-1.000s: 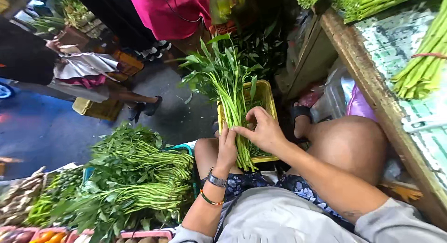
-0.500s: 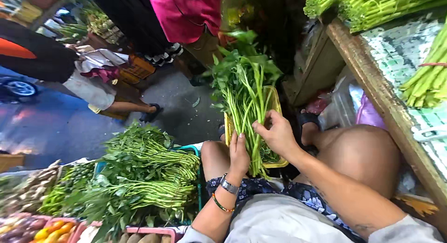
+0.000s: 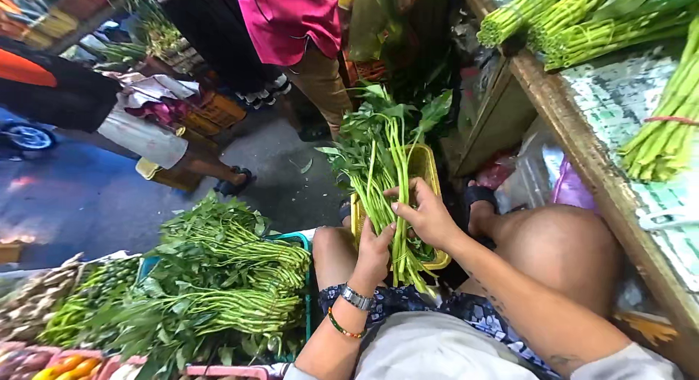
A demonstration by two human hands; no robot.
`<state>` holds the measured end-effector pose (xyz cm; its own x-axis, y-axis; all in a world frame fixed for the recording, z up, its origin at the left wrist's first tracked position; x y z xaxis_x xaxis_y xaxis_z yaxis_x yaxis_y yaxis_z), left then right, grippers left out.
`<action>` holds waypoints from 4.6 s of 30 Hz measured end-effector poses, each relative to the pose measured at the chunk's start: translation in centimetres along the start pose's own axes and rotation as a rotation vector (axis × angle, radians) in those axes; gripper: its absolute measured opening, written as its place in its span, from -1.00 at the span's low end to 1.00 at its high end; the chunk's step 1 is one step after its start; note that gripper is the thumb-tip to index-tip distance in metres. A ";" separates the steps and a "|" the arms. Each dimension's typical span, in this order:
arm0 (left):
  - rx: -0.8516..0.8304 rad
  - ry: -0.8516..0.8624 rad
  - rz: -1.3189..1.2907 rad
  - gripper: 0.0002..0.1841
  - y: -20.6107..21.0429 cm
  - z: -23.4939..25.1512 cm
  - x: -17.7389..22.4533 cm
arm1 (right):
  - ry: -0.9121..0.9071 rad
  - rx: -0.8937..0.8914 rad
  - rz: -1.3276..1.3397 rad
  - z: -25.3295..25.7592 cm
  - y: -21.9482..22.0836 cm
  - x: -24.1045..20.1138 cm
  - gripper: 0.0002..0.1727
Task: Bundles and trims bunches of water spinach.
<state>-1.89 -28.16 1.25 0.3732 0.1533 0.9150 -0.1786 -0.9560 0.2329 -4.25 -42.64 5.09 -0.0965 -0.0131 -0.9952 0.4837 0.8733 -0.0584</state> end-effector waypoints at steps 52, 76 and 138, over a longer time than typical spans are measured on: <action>-0.039 0.179 0.596 -0.35 -0.8 1.6 -3.1 | 0.187 -0.103 -0.548 2.1 1.6 3.8 -0.51; -0.389 -0.258 -0.126 -0.24 -4.2 2.5 2.3 | 0.416 -0.100 0.551 0.8 2.4 1.3 -0.14; -0.628 0.491 2.126 -0.13 4.9 6.5 17.4 | -0.909 0.047 -0.760 8.7 -1.4 1.6 -0.53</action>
<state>9.59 -31.84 16.17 -0.8420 -0.5222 -0.1351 -0.0927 0.3868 -0.9175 2.52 -48.15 2.86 0.2712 -0.8785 -0.3933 0.6022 0.4737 -0.6427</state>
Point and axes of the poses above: each hand's wrist, its own z-axis towards the middle knuckle, its own y-axis out of the palm, x = y × z, the point moved 4 cm from there along z, towards the middle knuckle, and after that the axes turned 13 degrees about x, right-handed, at the moved point
